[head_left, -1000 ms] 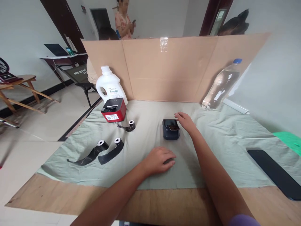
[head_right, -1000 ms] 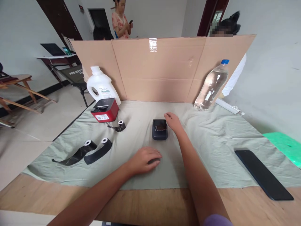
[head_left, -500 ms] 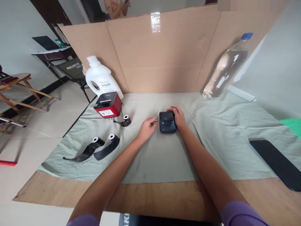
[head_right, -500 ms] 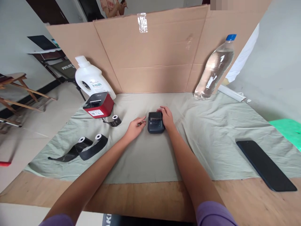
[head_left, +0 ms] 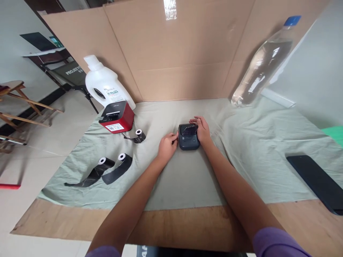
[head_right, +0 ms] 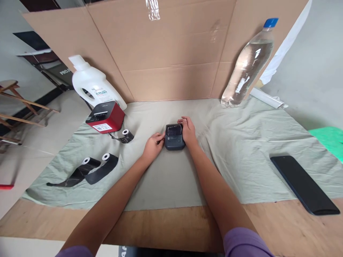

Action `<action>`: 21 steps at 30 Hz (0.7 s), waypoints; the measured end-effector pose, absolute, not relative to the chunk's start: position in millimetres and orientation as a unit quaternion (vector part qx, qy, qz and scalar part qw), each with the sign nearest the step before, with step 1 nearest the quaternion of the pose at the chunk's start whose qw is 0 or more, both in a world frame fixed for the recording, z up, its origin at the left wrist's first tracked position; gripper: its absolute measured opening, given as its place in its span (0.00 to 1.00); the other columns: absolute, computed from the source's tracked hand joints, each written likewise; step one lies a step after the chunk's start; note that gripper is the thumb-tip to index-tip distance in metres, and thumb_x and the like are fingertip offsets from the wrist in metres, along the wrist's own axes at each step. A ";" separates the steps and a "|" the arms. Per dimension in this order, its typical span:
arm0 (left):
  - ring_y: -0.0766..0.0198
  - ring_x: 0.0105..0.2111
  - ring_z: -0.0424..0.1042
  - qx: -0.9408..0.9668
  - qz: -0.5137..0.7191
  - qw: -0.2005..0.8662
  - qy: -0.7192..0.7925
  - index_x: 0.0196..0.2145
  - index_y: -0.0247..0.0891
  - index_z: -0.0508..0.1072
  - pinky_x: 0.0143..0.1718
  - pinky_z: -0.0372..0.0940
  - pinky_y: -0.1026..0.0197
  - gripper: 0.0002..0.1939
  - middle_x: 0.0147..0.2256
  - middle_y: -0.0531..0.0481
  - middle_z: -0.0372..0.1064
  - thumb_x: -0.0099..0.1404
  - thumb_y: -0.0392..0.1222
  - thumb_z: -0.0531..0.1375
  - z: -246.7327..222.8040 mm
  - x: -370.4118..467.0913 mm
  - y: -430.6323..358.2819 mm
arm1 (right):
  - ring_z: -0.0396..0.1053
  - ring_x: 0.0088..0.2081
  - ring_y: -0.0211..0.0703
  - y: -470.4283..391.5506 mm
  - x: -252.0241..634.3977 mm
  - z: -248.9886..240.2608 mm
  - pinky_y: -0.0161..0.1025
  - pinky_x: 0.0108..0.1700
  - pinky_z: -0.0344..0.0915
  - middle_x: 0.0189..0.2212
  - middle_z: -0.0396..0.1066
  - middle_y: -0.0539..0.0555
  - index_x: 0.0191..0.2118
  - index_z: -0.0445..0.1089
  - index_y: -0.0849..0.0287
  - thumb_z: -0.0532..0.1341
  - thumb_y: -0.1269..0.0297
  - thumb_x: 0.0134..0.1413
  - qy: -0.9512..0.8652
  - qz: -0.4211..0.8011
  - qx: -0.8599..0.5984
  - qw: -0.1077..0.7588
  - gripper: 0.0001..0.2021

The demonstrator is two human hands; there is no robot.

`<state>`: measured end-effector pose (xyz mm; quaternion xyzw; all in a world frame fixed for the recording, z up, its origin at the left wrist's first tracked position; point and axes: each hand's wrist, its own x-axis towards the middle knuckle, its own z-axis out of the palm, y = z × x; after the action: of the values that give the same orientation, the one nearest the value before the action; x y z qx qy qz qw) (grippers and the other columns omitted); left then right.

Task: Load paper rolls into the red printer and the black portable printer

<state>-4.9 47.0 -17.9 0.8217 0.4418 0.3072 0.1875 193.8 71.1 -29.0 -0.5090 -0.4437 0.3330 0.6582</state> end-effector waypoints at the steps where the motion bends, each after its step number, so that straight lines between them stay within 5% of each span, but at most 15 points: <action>1: 0.60 0.38 0.71 0.827 0.293 0.176 0.446 0.53 0.39 0.77 0.42 0.65 0.60 0.19 0.37 0.46 0.74 0.69 0.32 0.54 -17.0 -5.1 47.1 | 0.75 0.42 0.45 70.6 193.3 -28.4 0.45 0.48 0.70 0.41 0.76 0.55 0.46 0.65 0.52 0.52 0.43 0.61 -0.442 0.332 -0.512 0.658 0.19; 11: 0.52 0.44 0.69 0.850 0.218 0.114 0.467 0.54 0.43 0.77 0.46 0.60 0.53 0.19 0.40 0.43 0.75 0.70 0.35 0.53 -8.9 -5.9 46.1 | 0.74 0.47 0.45 71.3 195.2 -31.3 0.43 0.50 0.69 0.45 0.75 0.56 0.52 0.63 0.50 0.47 0.36 0.61 -0.465 0.323 -0.552 0.612 0.26; 21: 0.51 0.45 0.69 0.847 0.218 0.119 0.469 0.54 0.41 0.77 0.47 0.59 0.52 0.19 0.40 0.42 0.75 0.70 0.35 0.53 -8.9 -5.9 46.0 | 0.75 0.47 0.46 69.0 193.2 -27.4 0.44 0.51 0.69 0.44 0.75 0.57 0.49 0.62 0.51 0.49 0.39 0.61 -0.454 0.332 -0.540 0.626 0.23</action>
<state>-5.9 46.0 -8.9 0.8474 0.4691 0.2183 0.1192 193.2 69.0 -27.4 -0.5401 -0.4535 0.3321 0.6263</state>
